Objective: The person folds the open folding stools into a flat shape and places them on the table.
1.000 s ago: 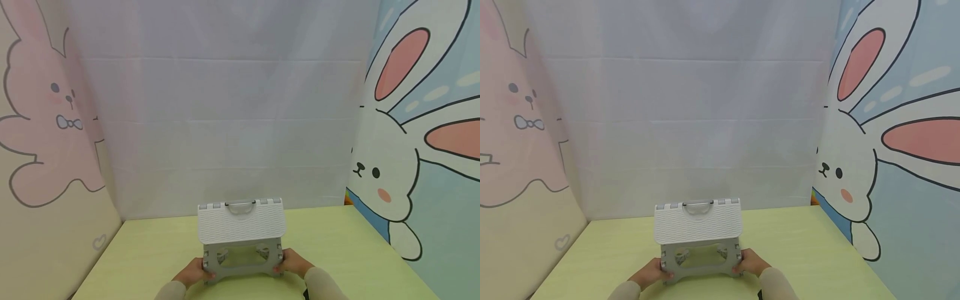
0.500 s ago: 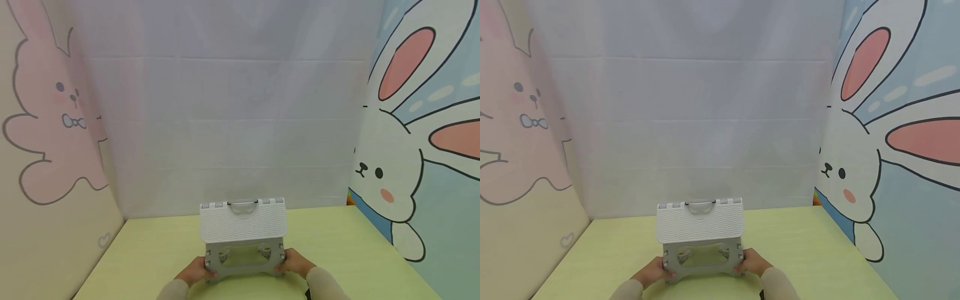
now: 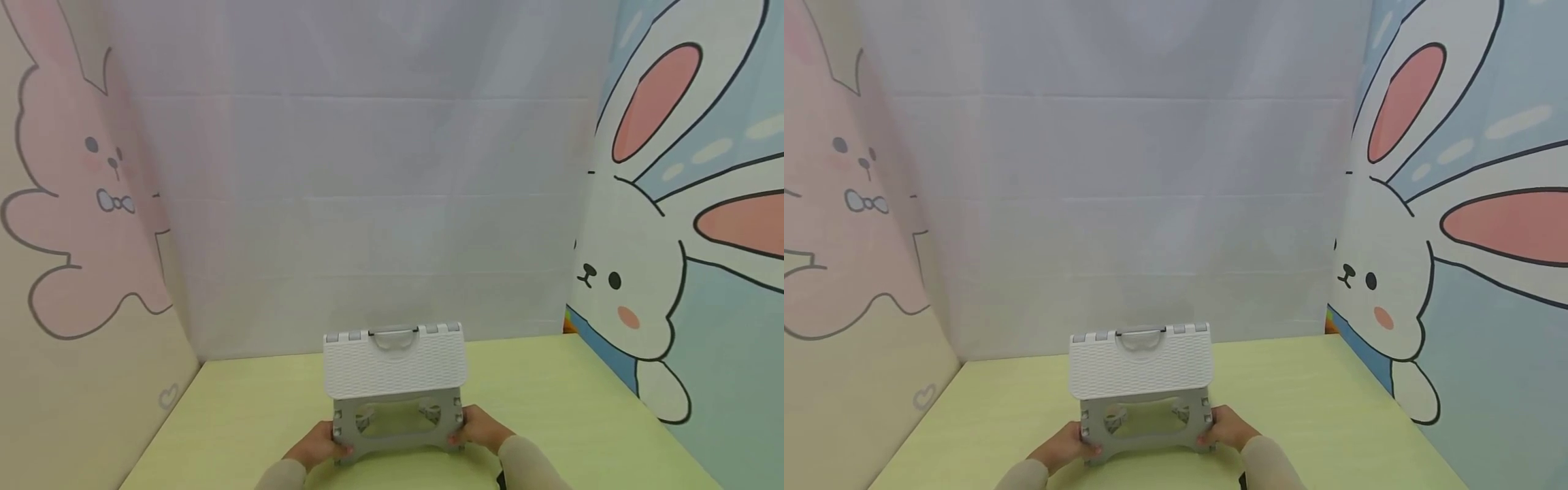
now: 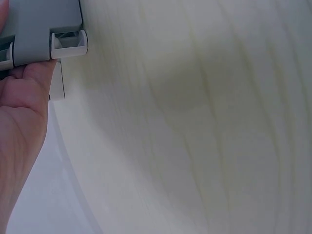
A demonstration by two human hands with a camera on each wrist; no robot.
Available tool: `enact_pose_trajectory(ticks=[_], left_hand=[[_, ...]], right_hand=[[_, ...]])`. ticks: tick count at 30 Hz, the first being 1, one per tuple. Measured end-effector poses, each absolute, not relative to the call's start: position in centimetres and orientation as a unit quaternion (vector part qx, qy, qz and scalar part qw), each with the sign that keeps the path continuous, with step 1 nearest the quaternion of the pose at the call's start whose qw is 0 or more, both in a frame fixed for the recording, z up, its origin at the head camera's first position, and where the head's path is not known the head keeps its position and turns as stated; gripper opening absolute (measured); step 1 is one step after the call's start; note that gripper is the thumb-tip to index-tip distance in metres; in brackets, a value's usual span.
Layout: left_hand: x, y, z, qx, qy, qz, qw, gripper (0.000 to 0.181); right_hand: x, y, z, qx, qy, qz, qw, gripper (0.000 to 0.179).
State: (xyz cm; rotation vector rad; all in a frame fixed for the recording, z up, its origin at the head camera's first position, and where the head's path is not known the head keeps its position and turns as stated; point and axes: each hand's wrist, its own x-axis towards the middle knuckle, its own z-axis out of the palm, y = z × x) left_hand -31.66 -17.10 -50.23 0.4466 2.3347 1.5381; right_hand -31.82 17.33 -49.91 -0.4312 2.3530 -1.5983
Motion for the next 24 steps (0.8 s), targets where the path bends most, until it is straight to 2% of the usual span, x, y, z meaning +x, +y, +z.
enact_pose_trajectory(ticks=[24], left_hand=[[-31.86, -17.01, -49.84, 0.159, 0.821, 0.525, 0.159, 0.041]], right_hand=[[-31.96, 17.18, -50.02, -0.148, 0.821, -0.538, 0.122, 0.034]])
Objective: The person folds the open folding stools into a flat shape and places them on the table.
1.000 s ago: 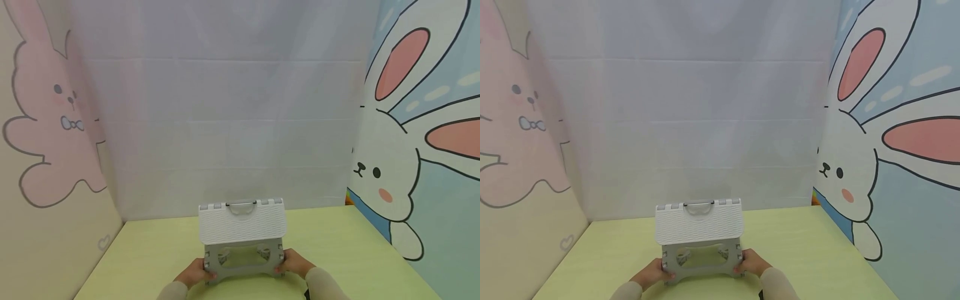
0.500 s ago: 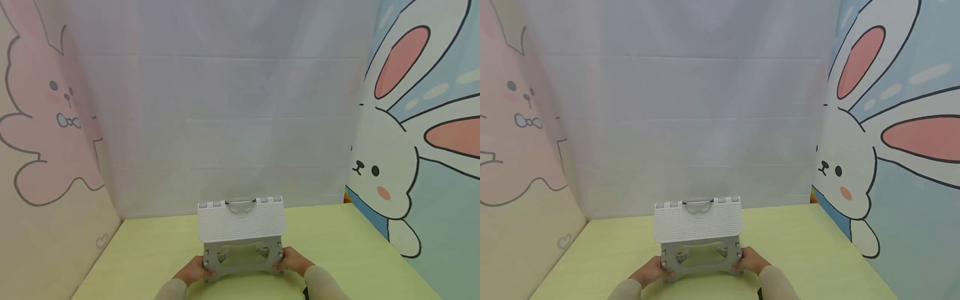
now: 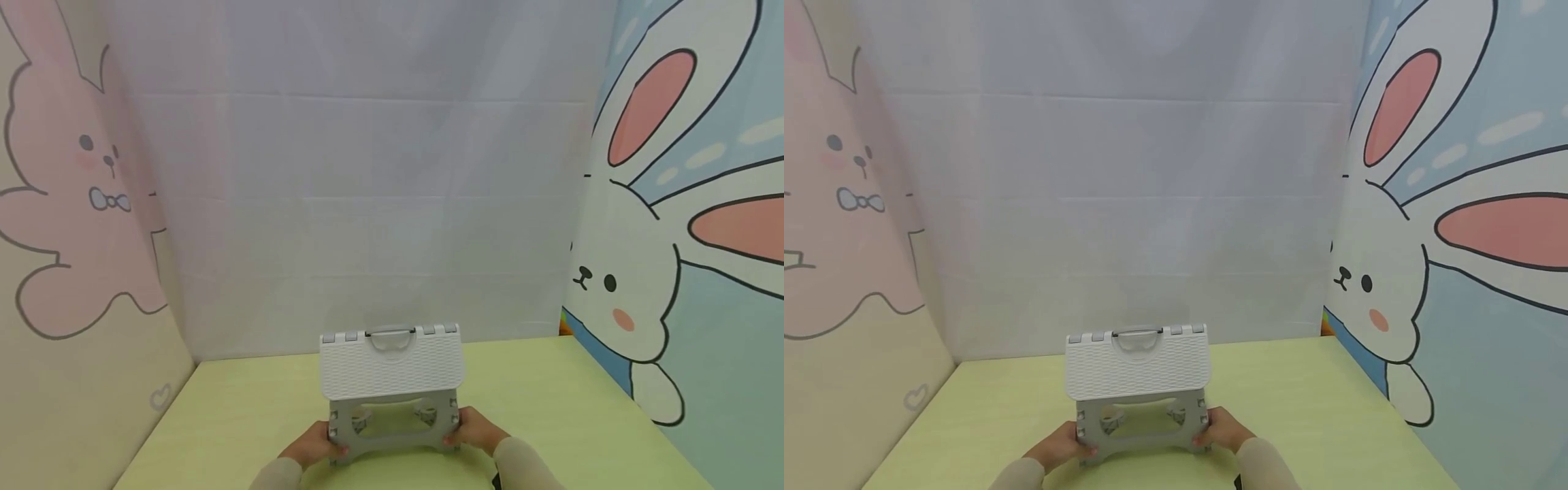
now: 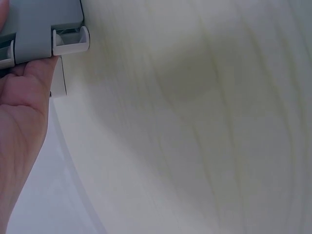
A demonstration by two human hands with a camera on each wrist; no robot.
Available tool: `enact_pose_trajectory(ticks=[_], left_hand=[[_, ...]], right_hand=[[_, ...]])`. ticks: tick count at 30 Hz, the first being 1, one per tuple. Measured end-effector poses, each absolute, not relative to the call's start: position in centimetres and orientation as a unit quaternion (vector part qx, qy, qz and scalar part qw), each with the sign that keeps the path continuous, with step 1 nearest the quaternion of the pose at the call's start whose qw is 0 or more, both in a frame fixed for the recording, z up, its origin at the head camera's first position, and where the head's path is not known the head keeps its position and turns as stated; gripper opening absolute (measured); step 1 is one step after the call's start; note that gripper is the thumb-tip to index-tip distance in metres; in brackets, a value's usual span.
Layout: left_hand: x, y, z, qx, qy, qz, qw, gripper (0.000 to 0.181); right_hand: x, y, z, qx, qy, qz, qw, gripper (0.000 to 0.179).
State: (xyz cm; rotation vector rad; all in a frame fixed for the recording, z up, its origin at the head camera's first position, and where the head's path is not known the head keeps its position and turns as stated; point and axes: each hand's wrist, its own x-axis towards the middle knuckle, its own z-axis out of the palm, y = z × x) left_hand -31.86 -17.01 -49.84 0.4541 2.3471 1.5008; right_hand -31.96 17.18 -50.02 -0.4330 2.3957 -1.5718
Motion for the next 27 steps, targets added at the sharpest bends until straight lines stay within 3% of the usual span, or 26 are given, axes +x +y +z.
enact_pose_trajectory(ticks=[27], left_hand=[[-32.07, -17.26, -50.08, 0.169, 0.811, 0.534, 0.167, 0.039]], right_hand=[[-32.37, 17.27, -49.85, -0.146, 0.826, -0.53, 0.129, 0.035]])
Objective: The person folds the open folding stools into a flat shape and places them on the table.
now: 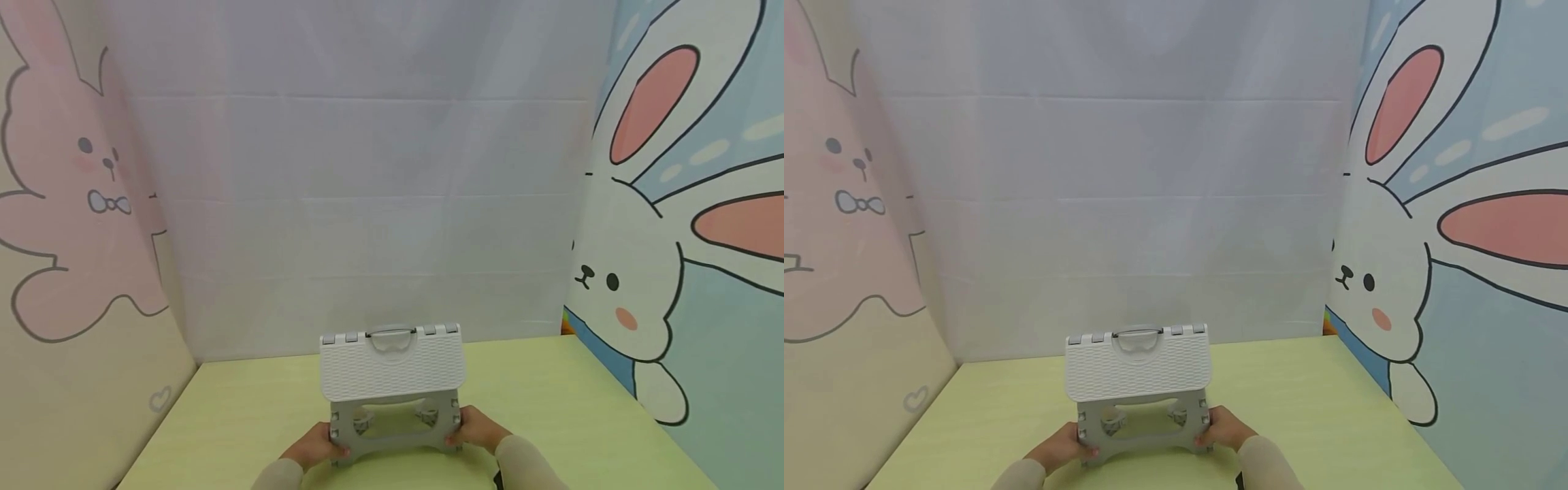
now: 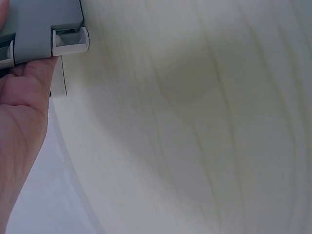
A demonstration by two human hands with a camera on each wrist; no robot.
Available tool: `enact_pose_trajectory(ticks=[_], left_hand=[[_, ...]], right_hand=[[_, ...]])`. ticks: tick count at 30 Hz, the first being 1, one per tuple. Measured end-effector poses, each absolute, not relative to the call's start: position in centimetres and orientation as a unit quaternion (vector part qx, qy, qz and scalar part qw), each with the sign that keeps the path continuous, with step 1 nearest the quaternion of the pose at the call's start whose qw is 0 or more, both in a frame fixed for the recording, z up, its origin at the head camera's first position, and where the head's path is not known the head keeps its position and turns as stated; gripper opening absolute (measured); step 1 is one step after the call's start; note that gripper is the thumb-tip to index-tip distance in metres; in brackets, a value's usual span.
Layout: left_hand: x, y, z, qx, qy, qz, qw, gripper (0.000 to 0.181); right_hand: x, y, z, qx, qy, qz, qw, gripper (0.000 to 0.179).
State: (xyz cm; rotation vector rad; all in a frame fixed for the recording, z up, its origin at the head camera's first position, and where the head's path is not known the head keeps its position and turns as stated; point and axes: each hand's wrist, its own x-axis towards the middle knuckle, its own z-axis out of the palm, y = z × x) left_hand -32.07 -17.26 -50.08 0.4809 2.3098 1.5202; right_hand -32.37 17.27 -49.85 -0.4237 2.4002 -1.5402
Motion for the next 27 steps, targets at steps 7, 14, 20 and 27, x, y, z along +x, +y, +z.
enact_pose_trajectory(ticks=[7, 14, 20, 27], left_hand=[[-32.0, -17.3, -50.1, 0.168, 0.815, 0.53, 0.162, 0.037], [-32.0, -17.3, -49.9, 0.163, 0.813, 0.534, 0.166, 0.04], [-32.2, -17.1, -50.0, 0.159, 0.82, 0.524, 0.167, 0.04], [-33.0, -17.7, -51.4, 0.176, 0.808, 0.537, 0.168, 0.04]], right_hand=[[-32.5, 17.3, -50.1, -0.149, 0.822, -0.534, 0.134, 0.035], [-32.5, 17.3, -50.1, -0.145, 0.825, -0.529, 0.136, 0.037], [-32.5, 17.4, -50.1, -0.144, 0.827, -0.528, 0.132, 0.036], [-32.5, 17.3, -50.2, -0.146, 0.825, -0.53, 0.134, 0.036]])
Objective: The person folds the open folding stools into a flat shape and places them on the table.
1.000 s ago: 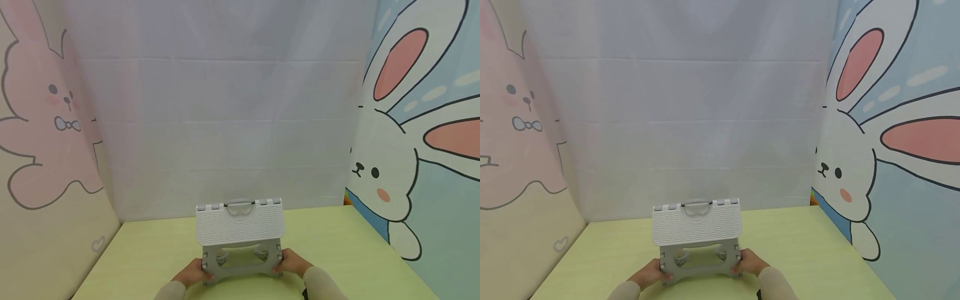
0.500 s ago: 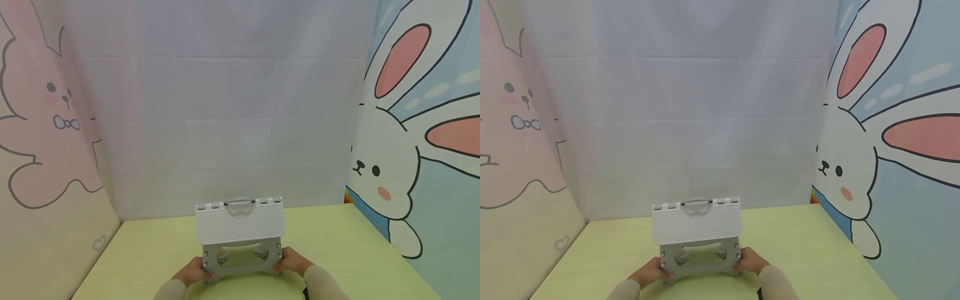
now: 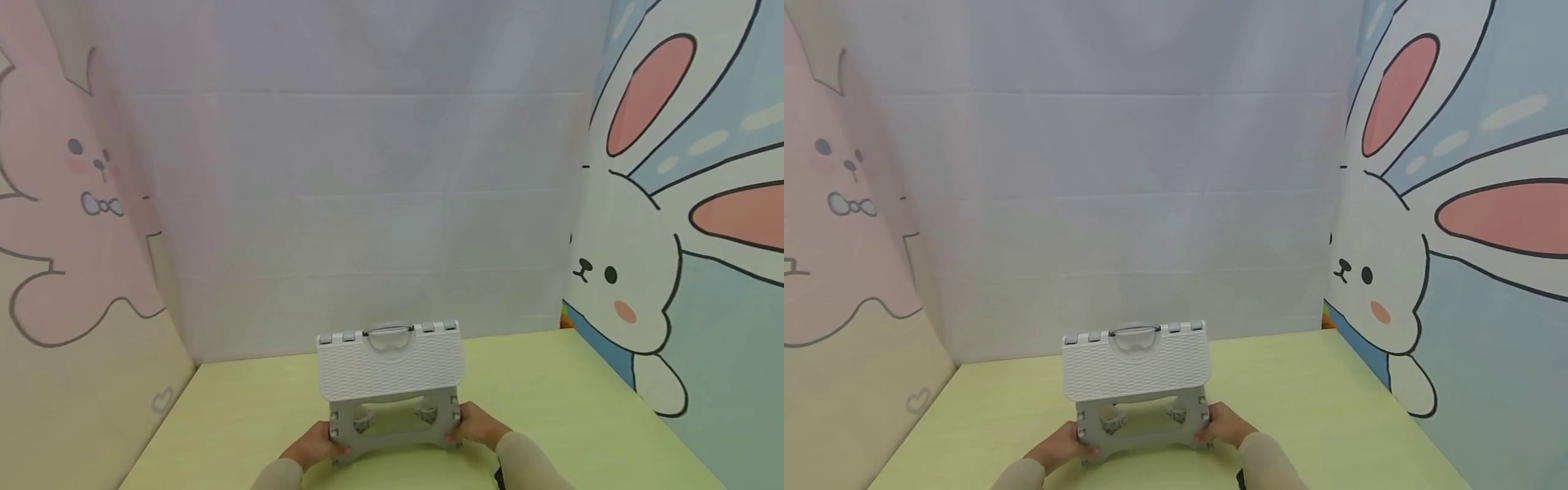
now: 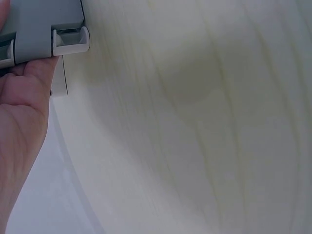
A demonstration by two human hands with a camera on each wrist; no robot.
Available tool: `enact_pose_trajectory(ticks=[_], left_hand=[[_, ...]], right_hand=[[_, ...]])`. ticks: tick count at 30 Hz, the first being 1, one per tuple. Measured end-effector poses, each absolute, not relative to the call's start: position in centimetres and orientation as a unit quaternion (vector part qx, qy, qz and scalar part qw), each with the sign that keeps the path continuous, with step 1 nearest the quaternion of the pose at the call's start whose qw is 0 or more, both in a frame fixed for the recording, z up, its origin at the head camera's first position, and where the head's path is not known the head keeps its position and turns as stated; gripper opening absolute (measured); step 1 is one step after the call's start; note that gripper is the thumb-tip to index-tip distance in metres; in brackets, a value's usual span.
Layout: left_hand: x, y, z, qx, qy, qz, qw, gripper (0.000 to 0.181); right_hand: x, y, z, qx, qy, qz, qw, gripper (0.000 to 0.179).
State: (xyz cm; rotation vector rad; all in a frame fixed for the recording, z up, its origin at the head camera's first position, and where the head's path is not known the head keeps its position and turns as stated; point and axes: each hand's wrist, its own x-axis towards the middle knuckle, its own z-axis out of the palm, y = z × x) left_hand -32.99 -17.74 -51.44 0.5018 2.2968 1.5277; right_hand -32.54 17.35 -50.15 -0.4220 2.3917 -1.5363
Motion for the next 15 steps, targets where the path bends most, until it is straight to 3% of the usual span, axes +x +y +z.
enact_pose_trajectory(ticks=[4, 15], left_hand=[[-33.7, -18.3, -52.7, 0.204, 0.795, 0.546, 0.168, 0.043], [-32.3, -17.1, -50.2, 0.153, 0.827, 0.514, 0.17, 0.038]], right_hand=[[-32.6, 17.3, -50.1, -0.144, 0.825, -0.529, 0.134, 0.035], [-32.7, 17.4, -49.9, -0.145, 0.823, -0.531, 0.142, 0.035]])
